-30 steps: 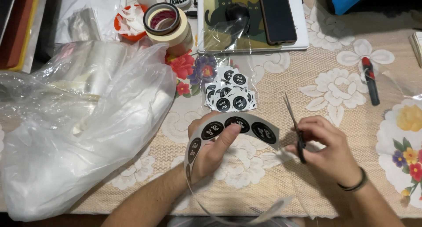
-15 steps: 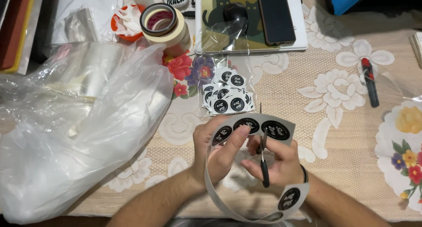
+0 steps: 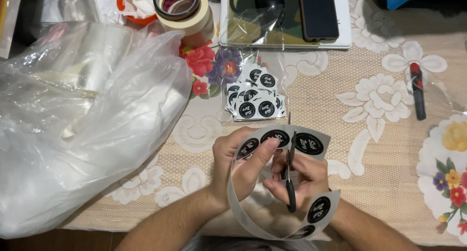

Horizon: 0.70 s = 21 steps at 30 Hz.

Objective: Cutting individual circular stickers from a roll and placing them into a small plastic bag

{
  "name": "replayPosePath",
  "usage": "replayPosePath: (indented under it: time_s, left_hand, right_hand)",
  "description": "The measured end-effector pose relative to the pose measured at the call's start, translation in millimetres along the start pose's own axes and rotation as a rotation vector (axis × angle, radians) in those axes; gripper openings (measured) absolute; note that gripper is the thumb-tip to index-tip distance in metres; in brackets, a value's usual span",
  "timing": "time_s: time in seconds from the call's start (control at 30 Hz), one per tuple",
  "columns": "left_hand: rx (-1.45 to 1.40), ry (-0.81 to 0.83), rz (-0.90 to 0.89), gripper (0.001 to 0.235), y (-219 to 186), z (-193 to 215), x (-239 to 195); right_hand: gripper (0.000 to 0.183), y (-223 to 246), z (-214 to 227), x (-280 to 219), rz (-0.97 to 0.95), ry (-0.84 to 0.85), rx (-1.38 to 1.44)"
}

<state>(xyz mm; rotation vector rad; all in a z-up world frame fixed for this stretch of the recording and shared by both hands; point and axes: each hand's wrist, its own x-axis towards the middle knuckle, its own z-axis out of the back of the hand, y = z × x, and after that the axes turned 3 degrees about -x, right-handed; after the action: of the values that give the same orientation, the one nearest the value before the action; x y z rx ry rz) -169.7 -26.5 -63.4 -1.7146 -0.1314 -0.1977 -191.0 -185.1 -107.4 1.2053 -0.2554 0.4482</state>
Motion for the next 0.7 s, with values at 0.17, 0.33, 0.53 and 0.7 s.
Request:
replayPosePath:
  time_s: [0.17, 0.33, 0.53, 0.7]
  left_hand:
    - [-0.032, 0.000, 0.010, 0.016, -1, -1, -1]
    - [-0.017, -0.004, 0.007, 0.015, 3, -1, -1]
    - [-0.012, -0.010, 0.018, 0.017, 1, -1, -1]
    - [-0.015, -0.032, 0.041, 0.015, 4, -1, -1]
  right_hand:
    - [0.038, -9, -2, -9, -0.033, -0.018, -0.027]
    - [0.032, -5, -3, -3, 0.023, -0.026, -0.039]
    - [0.026, -2, -3, -1, 0.059, -0.039, -0.071]
    - [0.028, 0, -3, -3, -0.019, -0.029, -0.067]
